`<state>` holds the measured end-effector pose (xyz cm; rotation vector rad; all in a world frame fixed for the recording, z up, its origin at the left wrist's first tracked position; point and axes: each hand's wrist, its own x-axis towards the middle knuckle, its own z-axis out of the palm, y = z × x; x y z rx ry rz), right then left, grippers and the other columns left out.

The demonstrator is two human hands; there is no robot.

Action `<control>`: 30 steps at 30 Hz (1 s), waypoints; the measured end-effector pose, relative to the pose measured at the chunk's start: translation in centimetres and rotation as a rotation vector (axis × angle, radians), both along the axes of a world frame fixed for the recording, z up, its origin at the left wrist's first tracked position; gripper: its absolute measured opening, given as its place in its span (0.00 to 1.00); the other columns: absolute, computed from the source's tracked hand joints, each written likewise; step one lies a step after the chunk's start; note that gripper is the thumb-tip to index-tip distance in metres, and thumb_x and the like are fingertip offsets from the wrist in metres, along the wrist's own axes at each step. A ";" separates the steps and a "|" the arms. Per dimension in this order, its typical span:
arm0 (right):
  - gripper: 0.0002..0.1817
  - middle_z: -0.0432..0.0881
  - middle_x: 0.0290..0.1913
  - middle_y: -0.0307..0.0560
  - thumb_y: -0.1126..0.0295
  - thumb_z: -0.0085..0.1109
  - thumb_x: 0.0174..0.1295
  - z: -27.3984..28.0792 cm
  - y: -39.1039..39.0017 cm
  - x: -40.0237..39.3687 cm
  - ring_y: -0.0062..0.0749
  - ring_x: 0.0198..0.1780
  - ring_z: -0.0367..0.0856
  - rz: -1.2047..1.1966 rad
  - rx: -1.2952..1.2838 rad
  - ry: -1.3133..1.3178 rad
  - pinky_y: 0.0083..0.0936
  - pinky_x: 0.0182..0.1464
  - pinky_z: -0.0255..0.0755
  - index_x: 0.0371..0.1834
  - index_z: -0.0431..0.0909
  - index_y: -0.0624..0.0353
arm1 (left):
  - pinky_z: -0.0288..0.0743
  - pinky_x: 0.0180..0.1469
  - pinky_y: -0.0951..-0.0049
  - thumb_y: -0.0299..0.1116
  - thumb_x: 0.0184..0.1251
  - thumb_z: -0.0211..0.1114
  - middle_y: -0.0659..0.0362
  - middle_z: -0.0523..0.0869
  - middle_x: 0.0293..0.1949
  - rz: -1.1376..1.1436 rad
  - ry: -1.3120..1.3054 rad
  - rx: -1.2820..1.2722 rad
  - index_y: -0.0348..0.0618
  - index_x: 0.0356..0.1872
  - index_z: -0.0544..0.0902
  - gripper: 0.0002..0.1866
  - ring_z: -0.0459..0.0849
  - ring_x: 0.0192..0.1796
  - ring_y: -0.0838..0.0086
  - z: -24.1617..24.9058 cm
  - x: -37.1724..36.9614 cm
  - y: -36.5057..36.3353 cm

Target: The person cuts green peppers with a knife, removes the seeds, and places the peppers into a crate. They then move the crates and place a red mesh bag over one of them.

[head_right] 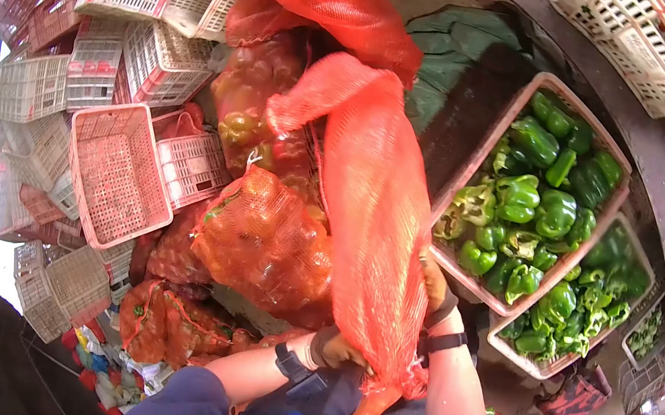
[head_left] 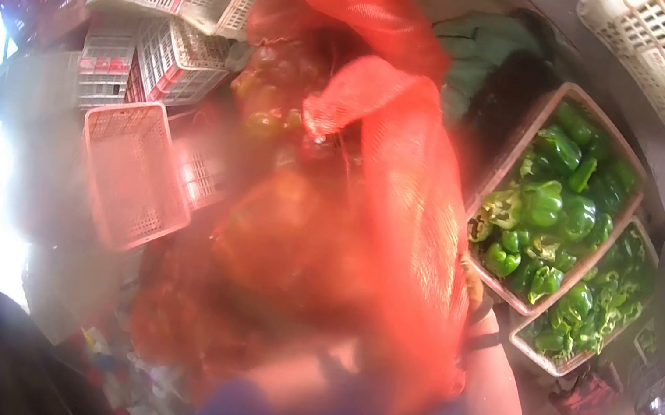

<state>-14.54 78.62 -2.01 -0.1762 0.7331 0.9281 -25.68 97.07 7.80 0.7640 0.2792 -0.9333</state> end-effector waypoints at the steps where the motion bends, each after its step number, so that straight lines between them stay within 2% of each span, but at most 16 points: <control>1: 0.21 0.82 0.60 0.48 0.67 0.58 0.69 1.1 0.2 0.2 0.40 0.59 0.82 0.085 -0.083 -0.167 0.35 0.61 0.75 0.64 0.76 0.60 | 0.80 0.53 0.67 0.23 0.62 0.68 0.56 0.89 0.47 -0.071 0.011 -0.028 0.35 0.45 0.87 0.10 0.86 0.52 0.68 -0.1 0.0 0.3; 4: 0.19 0.84 0.57 0.47 0.74 0.55 0.68 2.2 -1.5 -0.3 0.38 0.57 0.83 0.306 -0.549 -0.943 0.35 0.62 0.75 0.62 0.77 0.60 | 0.80 0.49 0.68 0.23 0.60 0.69 0.54 0.90 0.43 -0.283 0.055 -0.116 0.35 0.46 0.86 0.13 0.87 0.46 0.70 0.0 -0.1 1.6; 6: 0.18 0.85 0.53 0.44 0.74 0.57 0.69 1.3 -3.7 -1.3 0.31 0.53 0.84 0.559 -1.079 -1.526 0.31 0.58 0.77 0.62 0.77 0.60 | 0.79 0.42 0.69 0.20 0.58 0.66 0.55 0.89 0.37 -0.045 0.254 0.111 0.36 0.42 0.86 0.10 0.86 0.38 0.71 3.2 2.9 1.7; 7: 0.18 0.85 0.52 0.45 0.73 0.58 0.69 2.8 -3.8 -0.3 0.31 0.52 0.85 0.466 -0.936 -1.088 0.31 0.57 0.78 0.62 0.77 0.60 | 0.79 0.40 0.69 0.20 0.58 0.64 0.56 0.89 0.36 0.023 0.226 0.293 0.36 0.41 0.86 0.10 0.85 0.37 0.71 2.3 2.1 2.8; 9: 0.18 0.86 0.51 0.45 0.73 0.60 0.69 6.2 -3.6 2.4 0.30 0.50 0.85 0.228 -0.598 -0.243 0.31 0.55 0.79 0.61 0.78 0.62 | 0.78 0.39 0.71 0.20 0.56 0.62 0.57 0.88 0.35 0.253 -0.053 0.364 0.36 0.39 0.86 0.10 0.85 0.36 0.72 0.0 2.0 3.4; 11: 0.19 0.86 0.51 0.45 0.68 0.62 0.69 6.4 -4.2 5.1 0.28 0.49 0.84 0.209 -0.649 -0.490 0.29 0.53 0.79 0.61 0.78 0.63 | 0.79 0.39 0.70 0.20 0.56 0.62 0.57 0.89 0.35 0.160 -0.140 0.693 0.37 0.39 0.86 0.10 0.87 0.37 0.72 4.7 8.3 3.4; 12: 0.20 0.87 0.52 0.43 0.66 0.62 0.69 6.6 -5.0 7.3 0.25 0.49 0.83 0.247 -0.820 -0.978 0.27 0.54 0.77 0.61 0.78 0.62 | 0.79 0.38 0.69 0.21 0.56 0.63 0.56 0.89 0.35 0.103 -0.728 0.827 0.38 0.38 0.86 0.09 0.87 0.36 0.71 5.9 12.3 3.0; 13: 0.20 0.87 0.51 0.41 0.66 0.61 0.69 9.9 -5.0 10.4 0.23 0.50 0.82 0.250 -0.784 -0.784 0.26 0.55 0.77 0.62 0.78 0.60 | 0.80 0.38 0.68 0.23 0.57 0.64 0.56 0.89 0.35 0.110 -0.967 0.842 0.38 0.39 0.86 0.09 0.87 0.36 0.70 7.9 14.6 2.1; 14: 0.18 0.87 0.48 0.41 0.65 0.60 0.69 11.8 -5.5 12.7 0.21 0.48 0.82 0.245 -0.858 -0.908 0.25 0.53 0.77 0.60 0.80 0.59 | 0.80 0.38 0.67 0.24 0.58 0.65 0.55 0.89 0.35 0.138 -1.205 0.861 0.39 0.40 0.86 0.09 0.87 0.36 0.70 9.8 16.9 1.2; 16: 0.14 0.88 0.44 0.37 0.65 0.62 0.69 18.4 -7.3 16.9 0.17 0.44 0.81 0.096 -0.822 -0.950 0.23 0.49 0.77 0.53 0.83 0.61 | 0.81 0.39 0.65 0.29 0.62 0.67 0.53 0.89 0.37 0.280 -0.945 0.753 0.39 0.43 0.86 0.10 0.88 0.37 0.67 13.9 18.8 -0.7; 18: 0.13 0.88 0.42 0.37 0.67 0.63 0.69 26.2 -10.7 19.1 0.17 0.42 0.81 0.099 -0.984 -1.085 0.23 0.47 0.77 0.50 0.83 0.64 | 0.81 0.39 0.65 0.30 0.62 0.67 0.53 0.89 0.38 0.347 -0.869 0.683 0.39 0.44 0.86 0.10 0.88 0.37 0.67 15.4 19.5 -2.1; 20: 0.12 0.88 0.38 0.41 0.70 0.65 0.65 32.1 -14.3 18.0 0.18 0.40 0.82 0.049 -1.013 -1.142 0.23 0.43 0.77 0.46 0.84 0.66 | 0.81 0.39 0.65 0.30 0.63 0.67 0.52 0.89 0.38 0.335 -0.781 0.640 0.39 0.45 0.85 0.11 0.88 0.38 0.66 14.9 19.0 -3.3; 22: 0.15 0.88 0.33 0.46 0.69 0.71 0.59 34.6 -16.3 15.7 0.29 0.33 0.85 -0.069 -1.059 -1.303 0.29 0.38 0.78 0.47 0.83 0.65 | 0.81 0.40 0.64 0.31 0.63 0.67 0.52 0.89 0.39 0.266 -0.597 0.617 0.39 0.45 0.85 0.12 0.88 0.38 0.66 12.2 17.4 -4.7; 24: 0.22 0.88 0.32 0.51 0.67 0.73 0.56 35.4 -17.2 13.1 0.40 0.32 0.87 0.063 -1.192 -1.306 0.34 0.37 0.79 0.52 0.81 0.63 | 0.81 0.40 0.64 0.32 0.63 0.67 0.52 0.89 0.39 0.183 -0.366 0.613 0.39 0.46 0.85 0.12 0.88 0.39 0.66 8.1 15.0 -5.9; 26: 0.28 0.88 0.35 0.56 0.65 0.74 0.54 33.3 -19.7 9.7 0.50 0.35 0.88 0.518 -1.363 -1.194 0.38 0.38 0.79 0.59 0.79 0.62 | 0.81 0.41 0.64 0.33 0.64 0.67 0.52 0.89 0.39 0.097 -0.114 0.629 0.39 0.47 0.85 0.13 0.88 0.39 0.66 3.2 11.8 -6.7; 30: 0.38 0.86 0.47 0.65 0.58 0.69 0.56 22.9 -20.8 1.1 0.57 0.49 0.86 0.773 -1.468 -0.712 0.42 0.51 0.79 0.73 0.68 0.48 | 0.81 0.41 0.64 0.34 0.64 0.67 0.51 0.89 0.40 -0.061 0.302 0.735 0.39 0.49 0.85 0.14 0.88 0.40 0.65 -5.0 4.9 -5.8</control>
